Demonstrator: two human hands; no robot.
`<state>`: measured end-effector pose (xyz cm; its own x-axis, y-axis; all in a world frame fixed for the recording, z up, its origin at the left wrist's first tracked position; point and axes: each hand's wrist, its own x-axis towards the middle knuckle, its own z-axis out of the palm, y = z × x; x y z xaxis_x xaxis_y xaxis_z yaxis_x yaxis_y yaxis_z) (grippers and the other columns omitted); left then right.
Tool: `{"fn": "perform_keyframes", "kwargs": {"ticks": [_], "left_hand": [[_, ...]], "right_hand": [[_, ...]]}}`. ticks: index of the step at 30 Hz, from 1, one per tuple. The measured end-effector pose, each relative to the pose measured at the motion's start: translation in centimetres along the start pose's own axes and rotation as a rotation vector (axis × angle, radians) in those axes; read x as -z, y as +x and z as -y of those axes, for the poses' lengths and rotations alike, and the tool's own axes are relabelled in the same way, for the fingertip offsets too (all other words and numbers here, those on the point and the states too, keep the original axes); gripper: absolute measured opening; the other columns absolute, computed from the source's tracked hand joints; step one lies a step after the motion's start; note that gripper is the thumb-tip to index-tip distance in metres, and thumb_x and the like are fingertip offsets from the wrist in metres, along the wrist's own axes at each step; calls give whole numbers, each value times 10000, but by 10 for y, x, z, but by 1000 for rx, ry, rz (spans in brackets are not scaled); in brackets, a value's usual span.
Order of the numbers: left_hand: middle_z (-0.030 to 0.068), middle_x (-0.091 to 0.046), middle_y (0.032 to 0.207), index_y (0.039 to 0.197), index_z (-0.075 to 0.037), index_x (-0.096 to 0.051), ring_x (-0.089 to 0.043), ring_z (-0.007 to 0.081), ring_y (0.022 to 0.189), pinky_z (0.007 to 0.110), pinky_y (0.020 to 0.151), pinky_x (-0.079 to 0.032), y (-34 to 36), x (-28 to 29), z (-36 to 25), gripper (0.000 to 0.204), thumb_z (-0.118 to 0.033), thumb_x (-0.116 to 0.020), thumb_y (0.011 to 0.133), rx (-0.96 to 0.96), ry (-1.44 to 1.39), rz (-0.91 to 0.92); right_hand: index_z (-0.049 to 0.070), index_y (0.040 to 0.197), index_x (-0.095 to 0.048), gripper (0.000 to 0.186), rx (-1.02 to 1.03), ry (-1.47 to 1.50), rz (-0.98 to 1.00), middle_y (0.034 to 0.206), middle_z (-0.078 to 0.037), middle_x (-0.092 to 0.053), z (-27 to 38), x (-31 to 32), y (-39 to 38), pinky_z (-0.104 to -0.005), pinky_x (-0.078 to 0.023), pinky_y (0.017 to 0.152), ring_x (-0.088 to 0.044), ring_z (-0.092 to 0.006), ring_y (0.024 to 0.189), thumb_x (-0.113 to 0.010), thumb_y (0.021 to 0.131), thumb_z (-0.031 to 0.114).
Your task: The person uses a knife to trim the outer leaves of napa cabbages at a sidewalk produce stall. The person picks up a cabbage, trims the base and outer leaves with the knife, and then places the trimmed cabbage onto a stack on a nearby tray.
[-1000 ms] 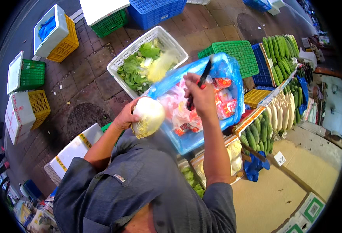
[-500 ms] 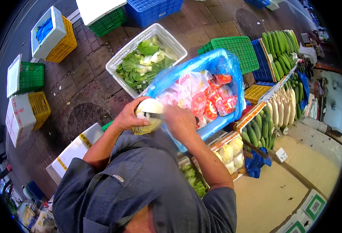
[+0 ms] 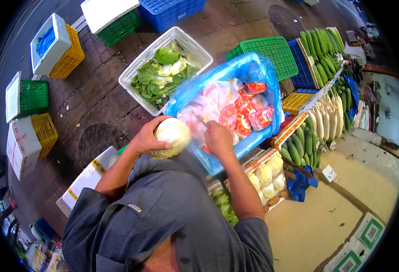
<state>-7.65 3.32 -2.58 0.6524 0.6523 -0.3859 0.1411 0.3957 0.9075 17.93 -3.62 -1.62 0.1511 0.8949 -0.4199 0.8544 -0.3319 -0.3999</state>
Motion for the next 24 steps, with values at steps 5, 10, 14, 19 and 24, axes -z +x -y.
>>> {"fn": "perform_keyframes", "kwargs": {"ticks": [5,10,14,19,24], "left_hand": [[88,-548,1220,1358,-32,-421,-555,186,1099,325,961,-440,16,-10,7,923,-294,-856,587,41,-551,42],[91,-544,1239,1378,-80,-399,-543,233,1131,377,953,-463,47,-53,0,913,-302,-833,606,8,-674,20],[118,-508,1283,1398,-82,-338,-537,276,1147,408,948,-475,66,-102,-20,949,-338,-818,621,-48,-685,78],[113,-476,1291,1391,-66,-315,-490,270,1194,408,995,-430,77,-181,-47,1020,-434,-842,600,-73,-480,235],[138,-458,1308,1377,-13,-316,-468,270,1220,392,1025,-390,81,-266,-54,1091,-585,-811,591,-58,-280,451]], "right_hand": [[-38,1065,-612,283,-378,1129,72,712,-36,-601,-9,-16,-25,-241,-449,540,-566,-93,592,-634,845,140],[30,1138,-563,342,-418,1588,-4,711,-22,-589,-3,-29,-80,-291,-493,566,-552,-131,554,-632,879,243],[105,1235,-462,437,-290,2032,-43,787,-33,-603,-4,-39,-106,-376,-528,641,-547,-144,535,-638,882,293],[65,1098,-524,327,-93,2267,-334,793,-47,-609,-45,-18,-143,-299,-547,585,-608,-160,580,-673,860,233],[72,1305,-486,497,-306,2093,-609,830,-8,-607,-111,7,-222,-225,-474,503,-539,-90,590,-674,853,161]]}}
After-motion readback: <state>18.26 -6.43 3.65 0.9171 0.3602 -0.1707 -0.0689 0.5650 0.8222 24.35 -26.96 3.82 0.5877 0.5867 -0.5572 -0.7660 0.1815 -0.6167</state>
